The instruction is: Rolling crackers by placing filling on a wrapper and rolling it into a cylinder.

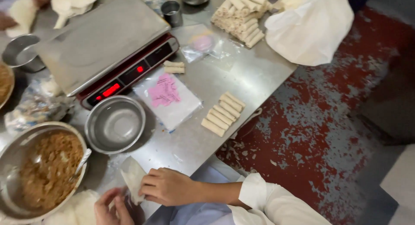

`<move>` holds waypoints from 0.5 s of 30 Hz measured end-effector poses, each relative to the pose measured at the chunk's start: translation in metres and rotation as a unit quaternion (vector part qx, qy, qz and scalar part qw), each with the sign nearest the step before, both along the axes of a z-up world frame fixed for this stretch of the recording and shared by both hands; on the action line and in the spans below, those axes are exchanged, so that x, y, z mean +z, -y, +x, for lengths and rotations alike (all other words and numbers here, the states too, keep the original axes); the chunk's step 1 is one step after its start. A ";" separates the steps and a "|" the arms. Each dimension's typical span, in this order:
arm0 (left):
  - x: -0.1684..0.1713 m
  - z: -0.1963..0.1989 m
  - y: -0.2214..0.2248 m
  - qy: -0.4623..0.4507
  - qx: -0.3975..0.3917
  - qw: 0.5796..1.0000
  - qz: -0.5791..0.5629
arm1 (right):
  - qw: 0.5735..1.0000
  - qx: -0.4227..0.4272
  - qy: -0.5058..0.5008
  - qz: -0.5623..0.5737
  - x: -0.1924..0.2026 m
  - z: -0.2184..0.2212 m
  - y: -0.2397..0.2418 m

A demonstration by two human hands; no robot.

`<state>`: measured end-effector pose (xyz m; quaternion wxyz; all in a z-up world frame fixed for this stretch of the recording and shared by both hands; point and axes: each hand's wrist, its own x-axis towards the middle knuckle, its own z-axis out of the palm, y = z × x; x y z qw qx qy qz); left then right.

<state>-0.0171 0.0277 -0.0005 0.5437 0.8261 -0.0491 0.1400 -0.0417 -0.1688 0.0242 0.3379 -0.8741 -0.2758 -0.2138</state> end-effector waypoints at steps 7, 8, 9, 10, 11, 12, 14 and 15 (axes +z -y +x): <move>0.016 -0.020 -0.020 0.043 -0.098 0.975 0.195 | 0.996 0.056 -0.060 0.036 -0.008 0.009 -0.003; 0.026 -0.022 -0.018 0.043 -0.135 0.971 0.193 | 0.997 0.054 -0.051 0.035 -0.006 0.010 -0.002; 0.035 -0.022 -0.017 0.043 -0.172 0.966 0.190 | 0.997 0.052 -0.042 0.034 -0.004 0.013 -0.002; 0.029 -0.021 -0.018 0.033 -0.144 0.970 0.195 | 0.995 0.082 -0.047 0.038 -0.007 0.014 -0.001; 0.022 -0.020 -0.022 0.033 -0.165 0.966 0.196 | 0.997 0.073 -0.032 -0.004 -0.011 0.016 -0.001; 0.014 -0.016 -0.025 0.036 -0.188 0.962 0.195 | 0.997 0.061 -0.014 -0.046 -0.015 0.019 0.001; 0.019 -0.016 -0.015 0.104 -0.142 0.963 0.203 | 0.997 0.076 -0.017 -0.019 -0.011 0.024 -0.001; 0.022 -0.012 -0.008 0.178 -0.122 0.953 0.211 | 0.998 0.062 -0.021 0.006 -0.007 0.028 0.001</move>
